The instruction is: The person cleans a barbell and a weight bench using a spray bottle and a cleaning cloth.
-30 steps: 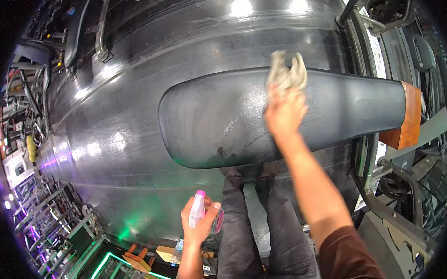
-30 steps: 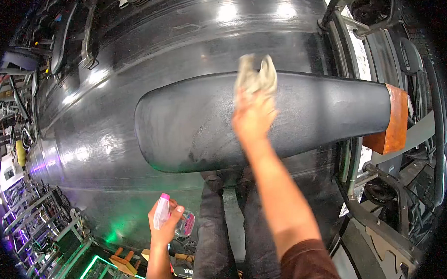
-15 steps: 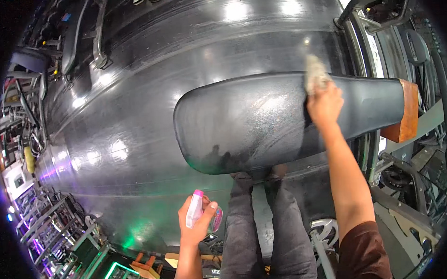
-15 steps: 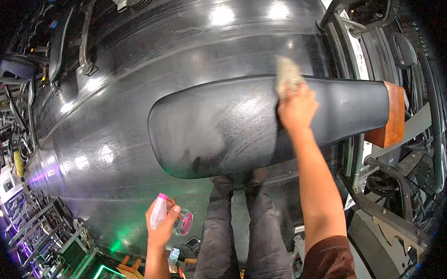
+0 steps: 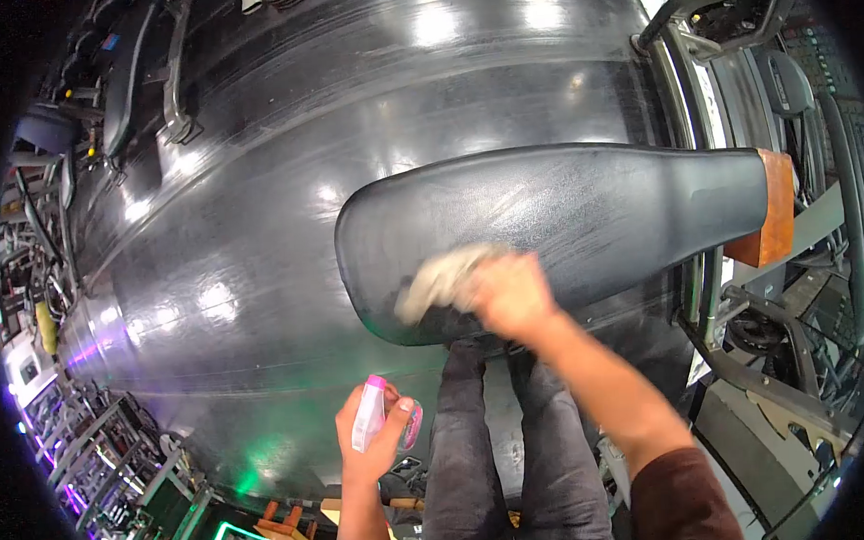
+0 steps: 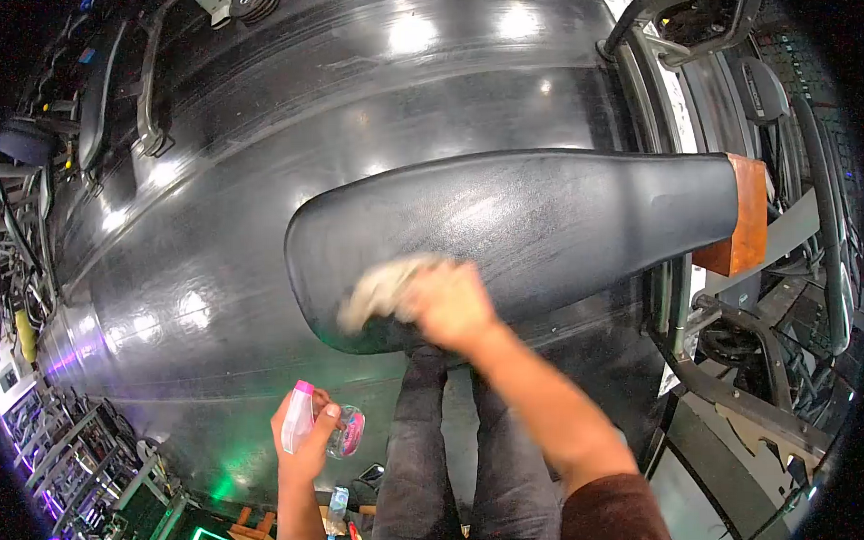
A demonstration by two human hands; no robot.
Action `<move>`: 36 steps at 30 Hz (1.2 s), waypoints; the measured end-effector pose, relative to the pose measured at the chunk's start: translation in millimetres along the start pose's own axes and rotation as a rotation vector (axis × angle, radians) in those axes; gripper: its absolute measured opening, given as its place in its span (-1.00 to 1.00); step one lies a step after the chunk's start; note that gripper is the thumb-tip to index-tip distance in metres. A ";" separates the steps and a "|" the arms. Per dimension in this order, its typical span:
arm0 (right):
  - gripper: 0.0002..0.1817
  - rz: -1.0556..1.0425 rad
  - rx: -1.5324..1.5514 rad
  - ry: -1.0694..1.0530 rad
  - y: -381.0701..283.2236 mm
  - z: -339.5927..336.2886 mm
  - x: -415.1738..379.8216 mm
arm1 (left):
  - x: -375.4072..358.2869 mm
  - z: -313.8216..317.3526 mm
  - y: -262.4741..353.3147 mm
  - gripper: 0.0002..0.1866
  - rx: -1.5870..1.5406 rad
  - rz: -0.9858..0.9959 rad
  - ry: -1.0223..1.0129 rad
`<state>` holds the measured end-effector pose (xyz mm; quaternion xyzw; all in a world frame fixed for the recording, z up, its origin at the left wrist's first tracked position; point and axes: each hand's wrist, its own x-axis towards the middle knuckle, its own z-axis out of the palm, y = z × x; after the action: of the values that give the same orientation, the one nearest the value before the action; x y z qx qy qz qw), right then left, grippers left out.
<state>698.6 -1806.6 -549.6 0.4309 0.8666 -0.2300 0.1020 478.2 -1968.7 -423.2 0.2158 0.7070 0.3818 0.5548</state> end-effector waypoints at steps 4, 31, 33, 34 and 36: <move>-0.66 0.674 -0.255 0.478 138.3 -36.7 9.5 | -0.8 -7.0 1.2 -0.80 -0.070 -0.044 0.007; -0.47 0.487 0.144 0.419 -63.5 83.4 -13.1 | 21.3 -1.4 26.4 -0.85 0.000 -0.040 -0.066; -0.57 0.144 0.239 0.233 -94.8 81.4 -22.8 | 24.2 9.8 36.4 -0.85 0.019 -0.009 -0.101; -0.58 0.061 0.181 0.254 -87.4 81.0 -24.7 | 24.0 16.2 40.7 -0.85 0.024 -0.005 -0.096; -0.61 -0.098 0.060 0.293 -54.4 77.6 -27.2 | 24.8 31.5 45.5 -0.86 0.034 0.001 -0.093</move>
<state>670.3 -1891.9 -590.3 0.4200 0.8849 -0.1952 -0.0501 495.5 -1913.2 -406.1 0.2432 0.6867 0.3595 0.5832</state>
